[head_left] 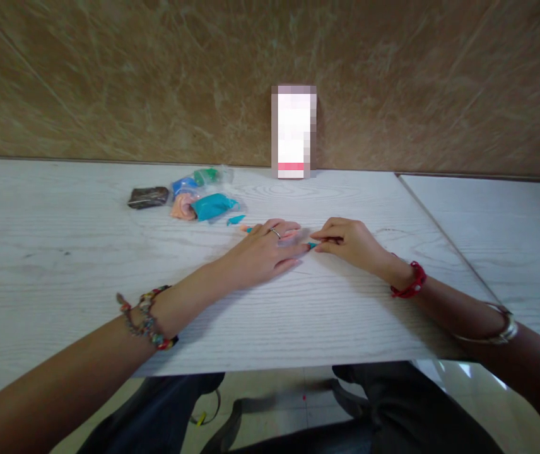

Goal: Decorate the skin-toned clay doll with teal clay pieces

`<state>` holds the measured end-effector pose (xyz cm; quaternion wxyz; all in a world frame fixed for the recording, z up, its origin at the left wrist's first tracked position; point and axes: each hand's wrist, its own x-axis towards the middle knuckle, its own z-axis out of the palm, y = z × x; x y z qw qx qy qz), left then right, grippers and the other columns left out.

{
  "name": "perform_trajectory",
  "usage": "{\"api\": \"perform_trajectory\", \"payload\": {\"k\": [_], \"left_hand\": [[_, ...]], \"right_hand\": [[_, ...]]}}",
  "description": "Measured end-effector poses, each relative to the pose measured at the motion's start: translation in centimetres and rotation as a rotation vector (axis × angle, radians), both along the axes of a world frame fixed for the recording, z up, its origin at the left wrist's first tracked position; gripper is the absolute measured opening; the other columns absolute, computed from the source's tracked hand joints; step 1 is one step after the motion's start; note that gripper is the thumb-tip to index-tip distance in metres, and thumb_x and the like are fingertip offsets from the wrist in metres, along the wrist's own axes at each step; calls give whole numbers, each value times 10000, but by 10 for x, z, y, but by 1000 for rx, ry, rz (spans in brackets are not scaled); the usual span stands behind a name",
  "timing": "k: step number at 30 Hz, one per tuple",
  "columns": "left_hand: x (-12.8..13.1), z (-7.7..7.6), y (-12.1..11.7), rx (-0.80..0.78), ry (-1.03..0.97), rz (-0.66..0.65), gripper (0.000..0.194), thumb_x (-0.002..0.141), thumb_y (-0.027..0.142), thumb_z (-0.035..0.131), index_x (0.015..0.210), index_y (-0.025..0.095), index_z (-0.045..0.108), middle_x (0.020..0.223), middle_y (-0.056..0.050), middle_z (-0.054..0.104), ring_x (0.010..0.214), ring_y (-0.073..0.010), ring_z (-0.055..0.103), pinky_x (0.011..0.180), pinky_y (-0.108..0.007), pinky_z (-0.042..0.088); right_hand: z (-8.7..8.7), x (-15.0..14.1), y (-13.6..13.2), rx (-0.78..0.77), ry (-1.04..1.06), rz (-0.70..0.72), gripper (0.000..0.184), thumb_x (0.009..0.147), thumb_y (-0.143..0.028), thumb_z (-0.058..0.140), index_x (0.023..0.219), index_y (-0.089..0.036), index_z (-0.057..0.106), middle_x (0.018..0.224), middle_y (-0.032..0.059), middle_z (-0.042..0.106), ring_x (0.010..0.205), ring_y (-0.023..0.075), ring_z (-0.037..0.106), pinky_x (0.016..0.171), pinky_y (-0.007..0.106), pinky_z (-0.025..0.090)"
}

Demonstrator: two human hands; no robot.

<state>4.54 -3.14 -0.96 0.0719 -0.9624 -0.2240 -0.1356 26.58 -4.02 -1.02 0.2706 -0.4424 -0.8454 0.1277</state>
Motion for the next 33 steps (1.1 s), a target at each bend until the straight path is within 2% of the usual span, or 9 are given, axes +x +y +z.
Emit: {"api": "perform_trajectory", "payload": {"k": [4,11,14,17,21,26,30,33], "left_hand": [[-2,3,-2,-39,11,91,351,891,380,446,1208,267,550,1284,-122,453,1126,-275,411,874,-431,417],[-5,3,3,-62,-36,142,321,875,367,476,1148,242,592,1297,-128,424,1158,-286,391,900,-455,410],[-8,2,9,-28,-97,162,311,887,349,453,1135,241,608,1276,-129,423,1153,-273,390,925,-452,393],[-11,1,12,-22,-141,175,307,904,341,421,1122,254,619,1248,-116,438,1137,-249,403,926,-437,392],[-12,2,15,-27,-193,191,300,894,331,439,1084,210,638,1230,-116,458,1127,-245,411,942,-433,382],[-17,6,22,-63,-284,271,251,864,264,481,1029,181,651,1227,-106,474,1145,-245,417,975,-434,363],[-36,15,35,-77,-358,379,273,873,262,439,1029,151,635,1153,-100,536,1086,-211,484,956,-387,384],[-54,26,40,-216,-271,443,317,874,298,420,1060,134,616,1035,-85,613,958,-181,561,864,-326,430]], "right_hand": [[1,-1,-1,12,-7,30,117,757,-138,643,802,-198,732,734,20,662,663,112,586,613,228,443],[3,-1,-2,-8,21,16,95,742,-126,650,768,-177,726,691,16,638,613,101,564,574,217,432],[3,1,1,-56,11,18,107,725,-155,673,817,-175,724,684,9,619,558,91,532,528,215,415],[3,1,3,-51,-17,40,96,755,-158,643,803,-188,720,714,16,635,606,103,561,569,225,433],[1,1,3,49,-16,80,123,787,-114,599,756,-170,704,749,31,651,693,121,594,651,236,458],[4,3,1,248,55,37,103,817,-163,581,792,-166,680,756,39,626,664,121,574,600,240,466],[7,3,0,434,61,65,163,866,-243,523,810,-187,666,788,56,627,704,140,576,613,266,481],[9,-2,2,471,40,61,188,874,-284,510,803,-195,660,811,64,647,753,157,590,668,296,498]]}}
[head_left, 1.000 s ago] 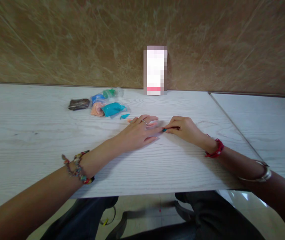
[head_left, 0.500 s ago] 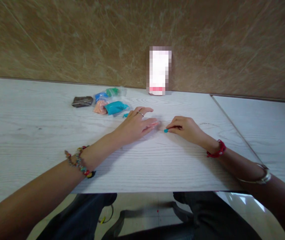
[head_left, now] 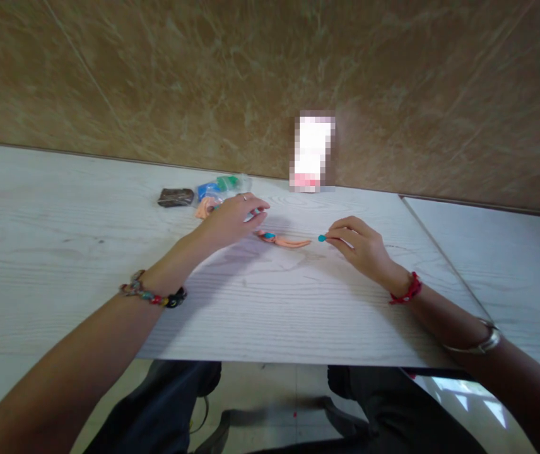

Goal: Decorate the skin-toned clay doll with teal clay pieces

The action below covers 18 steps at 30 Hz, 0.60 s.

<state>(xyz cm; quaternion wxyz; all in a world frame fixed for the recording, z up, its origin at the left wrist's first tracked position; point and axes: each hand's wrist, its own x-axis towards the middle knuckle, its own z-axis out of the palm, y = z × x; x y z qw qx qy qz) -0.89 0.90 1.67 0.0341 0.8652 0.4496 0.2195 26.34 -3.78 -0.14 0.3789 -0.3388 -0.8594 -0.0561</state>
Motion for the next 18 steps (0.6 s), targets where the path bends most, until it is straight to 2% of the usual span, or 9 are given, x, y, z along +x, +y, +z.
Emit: {"api": "perform_trajectory", "payload": {"k": [4,7,10,14,18], "left_hand": [[-12,7,-1,-156,165,-43,385,814,420,512,1071,155,617,1033,-86,637,926,-193,579,799,-295,432],[-9,2,-1,-215,199,-108,355,783,389,567,1055,167,624,967,-72,645,901,-195,577,766,-279,425],[-2,-7,-2,-252,176,-132,211,784,231,552,965,172,644,903,-53,626,819,-164,570,705,-249,419],[4,-12,-3,-206,21,-114,170,749,269,611,868,148,629,927,-67,589,853,-171,555,711,-254,422],[5,-9,-6,-277,-59,-84,148,723,211,615,856,151,593,813,-30,618,757,-152,566,645,-248,405]], "right_hand": [[2,-19,5,-60,-10,-36,189,878,-286,498,815,-199,653,828,59,682,789,166,614,733,321,495],[2,-43,10,-120,-8,-43,175,869,-259,503,809,-193,653,826,58,696,787,167,624,728,315,486],[1,-67,16,-159,19,-65,165,850,-244,521,772,-186,654,780,48,693,739,155,619,690,289,474],[-3,-83,18,-186,51,-102,147,827,-242,545,740,-189,651,736,37,687,677,144,608,632,268,458],[-6,-81,12,-118,65,-90,145,824,-239,551,727,-183,642,719,38,683,680,146,609,637,269,458]]}}
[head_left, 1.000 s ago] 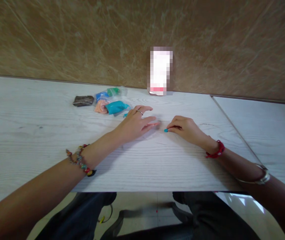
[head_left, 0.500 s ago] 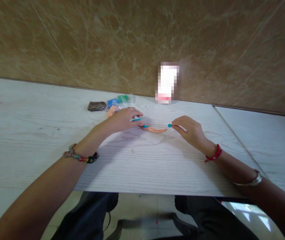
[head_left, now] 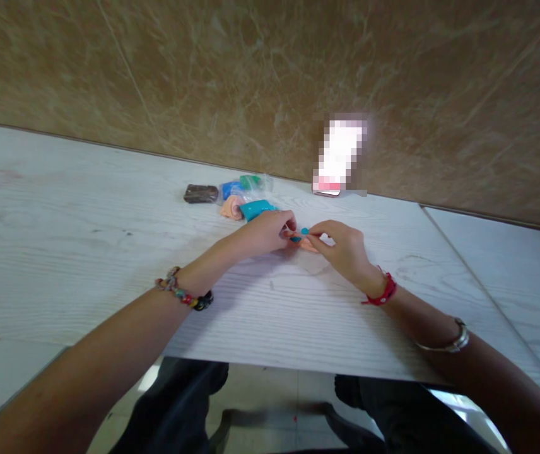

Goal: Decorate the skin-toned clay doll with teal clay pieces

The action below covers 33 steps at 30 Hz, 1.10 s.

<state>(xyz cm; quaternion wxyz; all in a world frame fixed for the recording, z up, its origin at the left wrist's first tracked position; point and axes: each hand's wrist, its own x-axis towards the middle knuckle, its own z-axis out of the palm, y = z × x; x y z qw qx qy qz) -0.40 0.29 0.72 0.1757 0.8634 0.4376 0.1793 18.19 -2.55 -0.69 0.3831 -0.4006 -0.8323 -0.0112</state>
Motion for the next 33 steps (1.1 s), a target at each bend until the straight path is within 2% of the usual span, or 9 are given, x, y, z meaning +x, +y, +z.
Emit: {"api": "perform_trajectory", "payload": {"k": [3,8,13,18,21,24,28,33], "left_hand": [[-1,1,0,-45,-14,17,137,723,180,599,857,152,584,795,-22,626,697,-135,565,607,-241,394],[-3,-5,6,64,46,9,290,731,264,617,990,136,588,955,-76,624,860,-189,571,721,-283,427],[-1,-8,8,79,110,-83,200,768,303,581,883,155,648,913,-73,615,868,-190,565,775,-292,423],[-10,8,6,95,121,24,392,725,356,639,1060,155,603,1064,-88,595,987,-208,543,830,-302,415],[-17,14,9,128,202,116,253,804,276,539,1004,150,628,967,-80,636,895,-191,568,782,-301,413],[-16,11,9,138,279,157,206,844,244,470,863,151,653,875,-80,651,822,-191,573,739,-317,416],[-6,1,3,207,296,209,161,822,253,509,822,164,643,927,-86,641,895,-223,556,745,-344,426],[-4,-1,1,213,192,223,150,788,179,520,900,153,616,927,-82,641,859,-201,566,729,-315,430]], "right_hand": [[-1,2,-3,18,-17,7,159,834,-244,539,723,-188,639,720,38,685,692,150,614,656,278,463],[-1,2,-1,-49,-47,1,145,816,-230,551,712,-184,640,714,42,680,679,152,608,635,275,457],[0,2,1,-118,-14,3,118,795,-192,564,709,-184,645,717,37,681,673,146,610,630,266,459],[1,4,1,-132,36,-14,113,796,-231,574,752,-192,671,735,34,689,655,143,604,616,266,466],[1,4,4,-139,101,-41,124,794,-245,588,822,-182,691,767,46,698,636,136,594,606,264,466],[1,5,8,-171,145,-70,159,800,-248,588,885,-176,700,813,61,704,636,134,594,614,268,471],[0,6,16,-217,132,-100,198,814,-237,565,948,-176,698,856,77,703,692,153,612,637,284,478],[-1,15,29,-291,37,-149,132,759,-169,601,805,-196,722,782,45,712,666,158,621,633,287,476]]}}
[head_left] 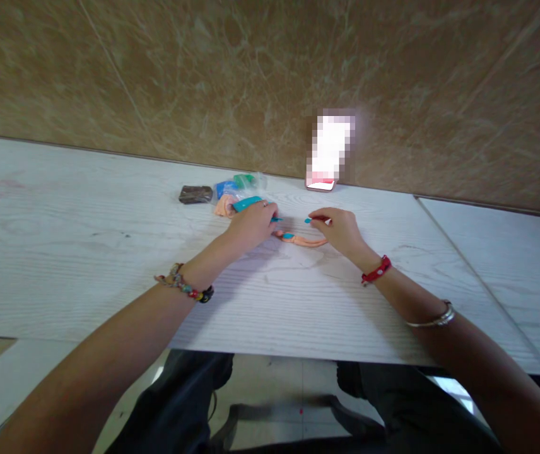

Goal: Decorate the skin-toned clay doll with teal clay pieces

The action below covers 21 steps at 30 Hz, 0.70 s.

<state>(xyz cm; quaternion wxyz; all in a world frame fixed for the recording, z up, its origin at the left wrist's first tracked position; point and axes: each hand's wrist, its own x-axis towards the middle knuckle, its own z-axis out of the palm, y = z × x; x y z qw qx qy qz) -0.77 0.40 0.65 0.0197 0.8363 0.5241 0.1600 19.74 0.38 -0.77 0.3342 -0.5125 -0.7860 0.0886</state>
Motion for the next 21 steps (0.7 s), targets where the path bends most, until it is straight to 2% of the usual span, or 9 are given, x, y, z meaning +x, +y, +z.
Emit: {"api": "perform_trajectory", "payload": {"k": [4,8,12,21], "left_hand": [[2,4,2,-55,-161,-14,134,792,233,547,890,170,612,797,-44,656,731,-165,579,631,-271,413],[12,11,-5,-84,-301,-94,146,782,246,572,881,162,640,782,-24,672,705,-137,585,622,-250,404],[20,16,-16,-49,-307,-126,141,776,211,566,863,159,665,801,-22,682,719,-137,586,667,-259,408],[24,12,-17,23,-199,-165,154,780,195,528,834,159,669,758,-15,668,717,-146,583,678,-264,408]], "right_hand": [[7,8,3,-50,-109,23,117,700,-95,642,709,-177,726,720,43,687,651,149,596,636,283,453],[19,5,-5,29,-7,90,146,749,-197,642,872,-176,718,848,55,662,684,126,563,619,268,435],[22,-4,-13,11,26,201,118,788,-256,606,812,-202,708,786,21,640,671,110,532,609,256,410],[17,-12,-16,-10,-1,130,167,793,-229,529,734,-163,671,731,26,639,645,117,512,603,258,376]]}}
